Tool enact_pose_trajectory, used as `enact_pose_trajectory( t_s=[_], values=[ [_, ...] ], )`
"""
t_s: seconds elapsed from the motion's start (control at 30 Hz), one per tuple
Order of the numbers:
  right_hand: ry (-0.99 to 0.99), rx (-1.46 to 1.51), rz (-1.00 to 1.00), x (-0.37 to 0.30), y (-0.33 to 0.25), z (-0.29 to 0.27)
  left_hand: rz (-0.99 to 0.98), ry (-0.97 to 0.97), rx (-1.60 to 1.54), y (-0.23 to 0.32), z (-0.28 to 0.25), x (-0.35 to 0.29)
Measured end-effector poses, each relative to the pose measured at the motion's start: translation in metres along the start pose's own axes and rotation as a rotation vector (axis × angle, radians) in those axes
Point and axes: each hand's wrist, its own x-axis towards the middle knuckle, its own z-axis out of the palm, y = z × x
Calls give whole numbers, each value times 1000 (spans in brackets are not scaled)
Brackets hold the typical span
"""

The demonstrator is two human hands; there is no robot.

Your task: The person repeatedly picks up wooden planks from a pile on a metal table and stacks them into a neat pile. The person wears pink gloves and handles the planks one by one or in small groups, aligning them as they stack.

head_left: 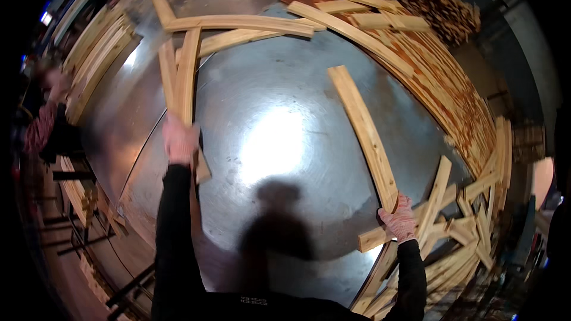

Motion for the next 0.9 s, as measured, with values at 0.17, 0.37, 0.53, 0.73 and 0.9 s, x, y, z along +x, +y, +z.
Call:
enact_pose_trajectory(
  t_s=[0.17,0.37,0.53,0.73,0.9],
  values=[
    [-158,956,226,-80,-70,-31,-169,-320,-734,-37,-49,-201],
    [-558,1676,68,-188,-92,74,-432,-1124,-1719,0,-48,-434],
    [-526,1237,46,-270,-75,52,-108,-1239,-1497,44,-33,-537],
    [-670,1826,124,-302,-19,91,1171,-1374,-56,87,-74,-461],
    [-504,1892,-68,-322,-7,94,1495,-1384,-263,168,-72,-296]
  ],
)
